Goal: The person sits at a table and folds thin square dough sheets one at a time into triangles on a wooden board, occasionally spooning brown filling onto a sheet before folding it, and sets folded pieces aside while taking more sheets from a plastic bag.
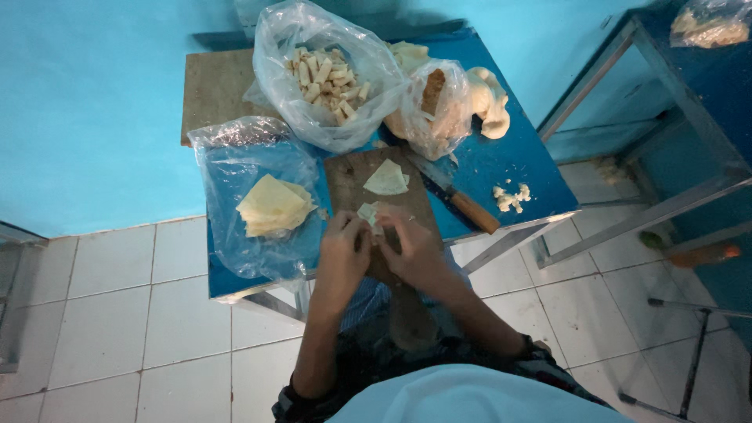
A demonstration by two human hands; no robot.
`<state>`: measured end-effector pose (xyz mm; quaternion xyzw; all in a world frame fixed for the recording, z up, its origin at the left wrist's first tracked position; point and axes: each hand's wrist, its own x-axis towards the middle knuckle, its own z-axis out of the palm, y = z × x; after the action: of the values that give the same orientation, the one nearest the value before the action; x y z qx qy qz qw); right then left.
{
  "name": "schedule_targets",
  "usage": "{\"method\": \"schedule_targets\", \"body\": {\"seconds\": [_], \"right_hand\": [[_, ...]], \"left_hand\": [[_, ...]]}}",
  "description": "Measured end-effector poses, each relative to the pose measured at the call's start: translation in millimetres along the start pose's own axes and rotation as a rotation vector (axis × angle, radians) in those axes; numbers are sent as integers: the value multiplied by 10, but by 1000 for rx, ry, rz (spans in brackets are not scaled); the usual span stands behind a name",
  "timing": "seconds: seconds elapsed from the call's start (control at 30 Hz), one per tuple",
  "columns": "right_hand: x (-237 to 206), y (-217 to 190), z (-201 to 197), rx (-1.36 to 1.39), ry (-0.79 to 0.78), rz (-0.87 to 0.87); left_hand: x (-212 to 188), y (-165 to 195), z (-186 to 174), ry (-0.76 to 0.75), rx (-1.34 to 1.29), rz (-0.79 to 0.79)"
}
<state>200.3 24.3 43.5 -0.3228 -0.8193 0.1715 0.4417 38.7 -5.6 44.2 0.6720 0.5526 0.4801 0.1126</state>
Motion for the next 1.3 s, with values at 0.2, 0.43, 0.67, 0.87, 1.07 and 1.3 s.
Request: {"method": "schedule_targets", "body": {"seconds": [0.2,0.43,0.67,0.87,1.07,1.3], "right_hand": [[71,116,-222,-10,-203,-61],[179,287,-189,16,-262,-73],[118,449,-163,-6,-203,-294],[310,458,-112,115,-212,-163],[429,331,-160,30,-391,7],[364,373,-95,-9,-222,-251]], "left_hand": [[6,3,-107,-75,44,50],[35,50,-302,-126,76,193],[47,-14,-179,-80,97,186],[56,-29,-125,-59,50,118],[123,-21,-102,-83,88,63],[132,-32,-135,-78,82,79]]}}
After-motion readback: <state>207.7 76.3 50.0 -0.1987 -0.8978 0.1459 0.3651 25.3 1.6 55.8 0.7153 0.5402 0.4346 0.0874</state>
